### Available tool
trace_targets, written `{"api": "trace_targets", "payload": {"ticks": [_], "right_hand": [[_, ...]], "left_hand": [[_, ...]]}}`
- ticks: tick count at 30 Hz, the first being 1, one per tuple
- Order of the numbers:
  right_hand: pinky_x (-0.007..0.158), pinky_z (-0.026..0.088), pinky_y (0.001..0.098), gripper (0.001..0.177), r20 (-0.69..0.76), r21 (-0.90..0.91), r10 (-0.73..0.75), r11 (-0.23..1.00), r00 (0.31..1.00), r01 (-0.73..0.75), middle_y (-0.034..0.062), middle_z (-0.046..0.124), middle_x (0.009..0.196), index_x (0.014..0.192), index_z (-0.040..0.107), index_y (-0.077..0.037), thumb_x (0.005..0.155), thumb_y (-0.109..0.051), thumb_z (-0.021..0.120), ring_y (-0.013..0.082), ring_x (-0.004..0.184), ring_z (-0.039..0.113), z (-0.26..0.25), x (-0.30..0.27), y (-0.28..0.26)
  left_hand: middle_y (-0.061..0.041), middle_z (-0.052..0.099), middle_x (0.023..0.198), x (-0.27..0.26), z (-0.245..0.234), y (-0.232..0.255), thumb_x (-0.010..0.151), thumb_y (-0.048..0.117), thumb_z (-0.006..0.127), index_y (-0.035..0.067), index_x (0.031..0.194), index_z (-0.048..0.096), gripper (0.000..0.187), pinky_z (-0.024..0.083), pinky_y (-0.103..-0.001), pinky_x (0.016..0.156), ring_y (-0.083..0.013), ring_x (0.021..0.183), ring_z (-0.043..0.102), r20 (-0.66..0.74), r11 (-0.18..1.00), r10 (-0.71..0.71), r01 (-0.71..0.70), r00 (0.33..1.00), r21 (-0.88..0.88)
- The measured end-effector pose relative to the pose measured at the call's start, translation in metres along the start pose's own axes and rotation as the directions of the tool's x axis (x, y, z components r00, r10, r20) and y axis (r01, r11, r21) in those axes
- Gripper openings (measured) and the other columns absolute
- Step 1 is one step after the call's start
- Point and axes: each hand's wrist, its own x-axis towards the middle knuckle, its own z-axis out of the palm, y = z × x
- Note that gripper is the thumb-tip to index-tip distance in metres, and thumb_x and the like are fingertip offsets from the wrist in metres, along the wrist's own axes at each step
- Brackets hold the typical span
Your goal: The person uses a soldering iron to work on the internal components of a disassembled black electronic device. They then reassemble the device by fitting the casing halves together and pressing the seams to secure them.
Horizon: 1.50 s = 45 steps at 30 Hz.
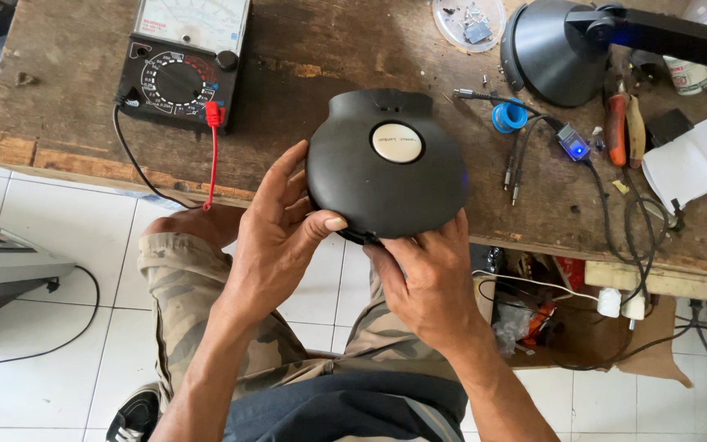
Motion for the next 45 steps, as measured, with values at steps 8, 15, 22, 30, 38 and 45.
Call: {"api": "trace_targets", "payload": {"ticks": [8,15,22,30,38,45], "right_hand": [[0.113,0.045,0.0666,0.022,0.036,0.079,0.006,0.997,0.999,-0.009,0.0205,0.072,0.110,0.116,0.080,-0.005,0.096,-0.009,0.086,0.0503,0.114,0.062,-0.001,-0.004,0.004],[0.113,0.045,0.0628,0.016,0.098,0.207,0.010,0.978,0.995,-0.030,0.0171,0.062,0.098,0.117,0.071,0.004,0.101,0.002,0.074,0.0414,0.100,0.061,-0.012,-0.020,0.009],[0.093,0.076,0.0340,0.021,-0.089,0.459,0.358,0.843,0.930,-0.281,0.0391,0.065,0.147,0.125,0.070,0.012,0.107,0.009,0.060,0.0406,0.123,0.080,-0.018,-0.058,0.021],[0.084,0.067,0.0430,0.069,0.345,0.850,0.760,-0.004,0.550,-0.527,0.0185,0.080,0.129,0.159,0.061,-0.005,0.102,-0.042,0.066,0.0281,0.100,0.078,0.001,-0.036,0.061],[0.076,0.070,0.0414,0.074,0.433,0.789,0.729,-0.022,0.531,-0.614,0.0071,0.070,0.157,0.167,0.054,-0.013,0.099,-0.041,0.065,0.0228,0.122,0.074,-0.003,0.000,0.051],[0.084,0.071,0.0425,0.076,0.453,0.797,0.703,-0.045,0.548,-0.602,0.0073,0.068,0.157,0.170,0.049,-0.016,0.098,-0.034,0.068,0.0232,0.128,0.072,-0.003,0.002,0.048]], "left_hand": [[-0.014,0.069,0.147,-0.007,0.014,0.013,0.092,0.012,0.080,0.017,0.175,0.022,0.102,0.065,-0.035,0.108,-0.0192,0.120,0.072,-0.025,0.932,-0.015,0.024,1.000,0.362],[-0.017,0.063,0.156,-0.002,0.030,0.008,0.084,0.006,0.065,0.010,0.170,0.027,0.094,0.067,-0.035,0.105,-0.0232,0.134,0.069,-0.164,0.924,0.021,0.044,0.986,0.380],[-0.014,0.080,0.135,-0.006,0.029,0.014,0.083,0.015,0.065,0.020,0.176,0.026,0.101,0.069,-0.036,0.101,-0.0250,0.110,0.086,-0.202,0.866,-0.058,0.150,0.978,0.477],[-0.023,0.011,0.189,-0.011,0.023,0.003,0.091,0.003,0.067,0.012,0.174,0.028,0.093,0.067,-0.036,0.101,-0.0244,0.132,0.071,-0.118,0.917,0.037,0.013,0.992,0.399],[-0.012,0.053,0.166,-0.009,0.010,0.003,0.091,0.005,0.069,0.004,0.176,0.023,0.097,0.059,-0.034,0.109,-0.0180,0.136,0.061,-0.070,0.983,-0.112,0.121,0.991,0.139],[-0.018,0.070,0.154,0.003,0.021,0.010,0.097,0.049,0.069,0.005,0.167,0.035,0.090,0.059,-0.036,0.110,-0.0220,0.137,0.071,-0.180,0.959,-0.113,0.154,0.977,0.236]]}}
